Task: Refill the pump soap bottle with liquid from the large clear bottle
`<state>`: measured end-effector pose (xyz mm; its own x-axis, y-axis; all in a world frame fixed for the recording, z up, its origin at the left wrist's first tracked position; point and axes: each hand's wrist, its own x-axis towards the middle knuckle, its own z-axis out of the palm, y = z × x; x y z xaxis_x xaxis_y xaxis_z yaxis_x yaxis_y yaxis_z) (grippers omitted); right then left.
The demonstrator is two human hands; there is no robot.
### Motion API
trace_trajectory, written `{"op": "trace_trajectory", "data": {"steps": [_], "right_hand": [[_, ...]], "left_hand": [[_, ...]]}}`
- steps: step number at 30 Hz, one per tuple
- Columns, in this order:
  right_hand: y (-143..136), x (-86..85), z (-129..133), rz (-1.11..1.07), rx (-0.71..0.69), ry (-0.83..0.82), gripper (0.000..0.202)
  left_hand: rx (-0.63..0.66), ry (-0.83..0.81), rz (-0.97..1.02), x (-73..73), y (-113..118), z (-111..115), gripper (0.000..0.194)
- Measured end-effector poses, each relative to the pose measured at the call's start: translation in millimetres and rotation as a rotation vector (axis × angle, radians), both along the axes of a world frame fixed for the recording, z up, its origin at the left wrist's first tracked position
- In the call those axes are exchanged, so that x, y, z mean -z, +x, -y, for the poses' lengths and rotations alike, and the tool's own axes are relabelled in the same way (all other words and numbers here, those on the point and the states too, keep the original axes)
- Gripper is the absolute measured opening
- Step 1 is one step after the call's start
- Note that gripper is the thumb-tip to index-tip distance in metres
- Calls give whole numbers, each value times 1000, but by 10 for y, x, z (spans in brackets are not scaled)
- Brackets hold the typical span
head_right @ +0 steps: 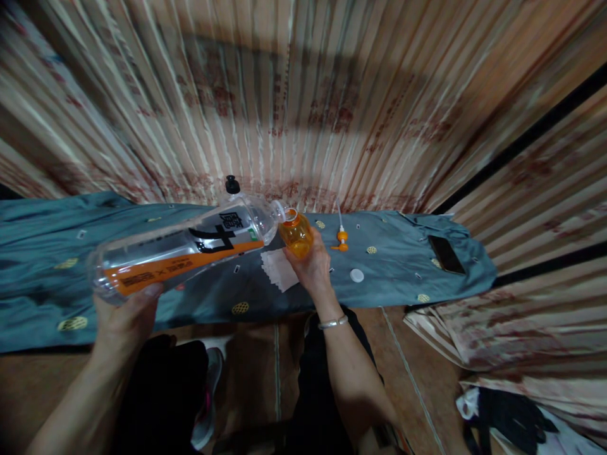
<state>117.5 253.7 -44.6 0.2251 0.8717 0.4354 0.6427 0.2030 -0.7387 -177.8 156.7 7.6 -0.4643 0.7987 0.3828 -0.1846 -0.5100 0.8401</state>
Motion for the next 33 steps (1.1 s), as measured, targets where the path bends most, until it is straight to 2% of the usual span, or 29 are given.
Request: {"op": "trace_trajectory", "data": {"steps": [8,33], "right_hand": [[-23,-29,15,16,18,-21,82],[-27,-14,12,19,26,13,79]], "left_hand": [[18,4,-43,23,-13,1,71],[-8,-41,3,-3,3,6,77]]}}
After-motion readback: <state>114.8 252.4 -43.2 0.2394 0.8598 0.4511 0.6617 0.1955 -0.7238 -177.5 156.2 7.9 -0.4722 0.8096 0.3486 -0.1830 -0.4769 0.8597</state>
